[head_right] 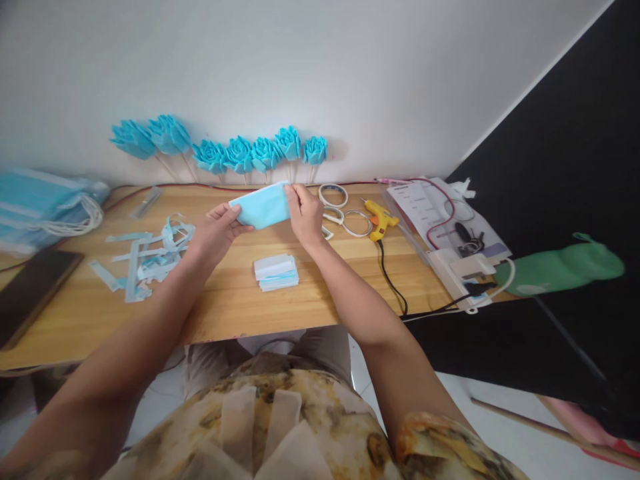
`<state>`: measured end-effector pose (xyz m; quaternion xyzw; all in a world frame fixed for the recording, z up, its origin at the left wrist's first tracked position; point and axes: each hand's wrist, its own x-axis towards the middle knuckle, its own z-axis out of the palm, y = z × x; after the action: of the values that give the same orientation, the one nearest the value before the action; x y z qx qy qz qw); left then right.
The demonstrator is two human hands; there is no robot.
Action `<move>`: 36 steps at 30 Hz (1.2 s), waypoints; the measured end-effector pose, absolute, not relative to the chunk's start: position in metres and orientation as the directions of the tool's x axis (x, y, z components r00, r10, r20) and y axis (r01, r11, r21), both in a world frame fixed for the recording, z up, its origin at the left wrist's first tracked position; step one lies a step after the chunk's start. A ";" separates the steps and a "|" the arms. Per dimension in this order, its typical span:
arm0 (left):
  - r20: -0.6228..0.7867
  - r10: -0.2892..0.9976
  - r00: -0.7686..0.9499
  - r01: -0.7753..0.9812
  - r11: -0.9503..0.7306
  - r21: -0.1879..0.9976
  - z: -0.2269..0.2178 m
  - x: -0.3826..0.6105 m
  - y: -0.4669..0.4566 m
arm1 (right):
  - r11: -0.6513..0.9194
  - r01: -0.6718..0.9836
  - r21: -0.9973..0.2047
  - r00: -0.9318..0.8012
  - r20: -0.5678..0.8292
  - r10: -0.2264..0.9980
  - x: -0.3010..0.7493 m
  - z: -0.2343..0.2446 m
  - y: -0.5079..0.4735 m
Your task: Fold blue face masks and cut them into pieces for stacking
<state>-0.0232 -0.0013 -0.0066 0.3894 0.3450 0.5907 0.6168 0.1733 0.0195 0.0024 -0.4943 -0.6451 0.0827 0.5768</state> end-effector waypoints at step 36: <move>0.122 0.992 -0.009 -0.423 -0.115 0.899 -0.004 -0.025 0.001 | 0.517 0.454 -0.725 0.120 0.625 0.771 0.172 0.010 0.017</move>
<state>-0.0251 0.0008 -0.0040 0.4137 0.3440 0.6216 0.5694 0.1722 0.0167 0.0099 -0.4720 -0.6491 0.1363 0.5808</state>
